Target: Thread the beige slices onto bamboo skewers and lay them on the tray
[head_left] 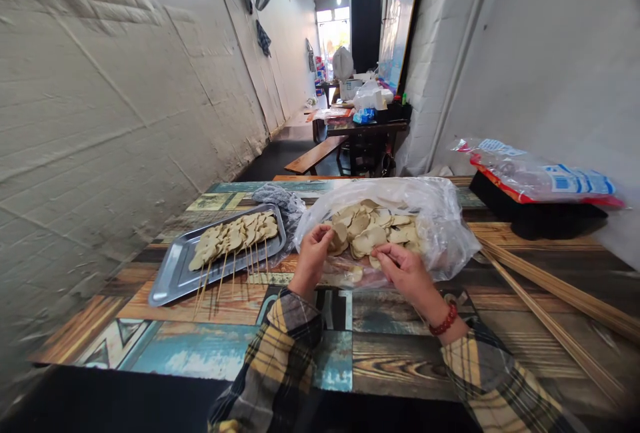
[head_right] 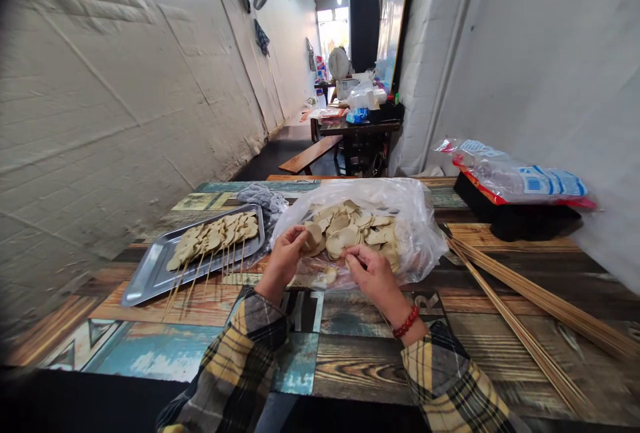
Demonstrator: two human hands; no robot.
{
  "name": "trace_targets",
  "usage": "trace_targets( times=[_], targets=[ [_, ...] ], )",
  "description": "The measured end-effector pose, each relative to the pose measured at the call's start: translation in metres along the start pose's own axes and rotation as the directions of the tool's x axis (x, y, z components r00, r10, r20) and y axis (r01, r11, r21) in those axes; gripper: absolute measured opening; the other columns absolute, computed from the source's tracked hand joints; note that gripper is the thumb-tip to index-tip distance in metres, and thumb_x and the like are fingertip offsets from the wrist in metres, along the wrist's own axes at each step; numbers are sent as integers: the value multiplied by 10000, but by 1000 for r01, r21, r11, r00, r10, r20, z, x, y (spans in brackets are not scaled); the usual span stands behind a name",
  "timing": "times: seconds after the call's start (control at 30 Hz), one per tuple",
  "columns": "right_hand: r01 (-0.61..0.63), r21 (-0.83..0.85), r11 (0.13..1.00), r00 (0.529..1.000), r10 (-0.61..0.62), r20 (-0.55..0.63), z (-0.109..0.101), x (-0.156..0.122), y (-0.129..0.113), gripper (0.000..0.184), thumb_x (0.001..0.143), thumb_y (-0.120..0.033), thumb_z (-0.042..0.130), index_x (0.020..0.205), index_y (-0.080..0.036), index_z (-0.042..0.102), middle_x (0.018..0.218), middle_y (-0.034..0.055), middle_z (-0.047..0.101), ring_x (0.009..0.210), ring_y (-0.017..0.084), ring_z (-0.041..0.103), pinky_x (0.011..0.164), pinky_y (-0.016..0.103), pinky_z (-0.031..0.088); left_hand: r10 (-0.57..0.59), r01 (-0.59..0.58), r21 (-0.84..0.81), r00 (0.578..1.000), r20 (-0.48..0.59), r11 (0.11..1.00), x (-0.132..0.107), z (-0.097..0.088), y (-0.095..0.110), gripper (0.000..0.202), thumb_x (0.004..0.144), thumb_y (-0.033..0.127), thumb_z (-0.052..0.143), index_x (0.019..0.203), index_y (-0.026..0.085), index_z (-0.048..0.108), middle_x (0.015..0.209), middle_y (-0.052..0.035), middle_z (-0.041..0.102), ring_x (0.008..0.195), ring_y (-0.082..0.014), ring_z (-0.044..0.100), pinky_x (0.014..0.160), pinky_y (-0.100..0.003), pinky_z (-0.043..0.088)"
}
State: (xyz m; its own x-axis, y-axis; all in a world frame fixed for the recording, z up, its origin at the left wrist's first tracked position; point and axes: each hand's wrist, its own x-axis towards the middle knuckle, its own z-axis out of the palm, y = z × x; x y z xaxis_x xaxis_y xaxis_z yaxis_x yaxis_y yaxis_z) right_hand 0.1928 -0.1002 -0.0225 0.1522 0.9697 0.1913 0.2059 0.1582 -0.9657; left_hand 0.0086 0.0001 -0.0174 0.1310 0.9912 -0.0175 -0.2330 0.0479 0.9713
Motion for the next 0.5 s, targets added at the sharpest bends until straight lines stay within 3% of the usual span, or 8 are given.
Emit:
trace_targets(
  times=[0.1, 0.27, 0.5],
  targets=[
    [-17, 3, 1000, 999, 17, 44, 1, -1, -1, 332, 882, -477, 567, 862, -173, 697, 513, -51, 499, 467, 122, 436, 465, 241, 335, -44, 44, -23, 999, -11, 999, -2, 3, 4, 469, 593, 501, 840, 859, 185, 618, 729, 24, 645, 499, -94, 555, 459, -206, 369],
    [-19, -26, 999, 992, 22, 124, 0, -4, -3, 317, 905, -448, 552, 885, -171, 705, 523, -54, 493, 474, 123, 438, 485, 250, 335, -14, 14, -13, 1000, 2, 1000, -3, 3, 9, 469, 568, 367, 846, 950, 169, 661, 738, 11, 678, 527, -99, 575, 472, -202, 335],
    [-3, -90, 996, 984, 19, 176, 1, -7, 2, 322, 930, -466, 540, 914, -203, 725, 536, -33, 529, 480, 148, 478, 476, 272, 357, 32, -30, 51, 999, -28, 998, -3, -2, 7, 263, 593, 357, 805, 697, 143, 692, 565, 15, 596, 507, -79, 445, 507, -221, 274]
  ],
)
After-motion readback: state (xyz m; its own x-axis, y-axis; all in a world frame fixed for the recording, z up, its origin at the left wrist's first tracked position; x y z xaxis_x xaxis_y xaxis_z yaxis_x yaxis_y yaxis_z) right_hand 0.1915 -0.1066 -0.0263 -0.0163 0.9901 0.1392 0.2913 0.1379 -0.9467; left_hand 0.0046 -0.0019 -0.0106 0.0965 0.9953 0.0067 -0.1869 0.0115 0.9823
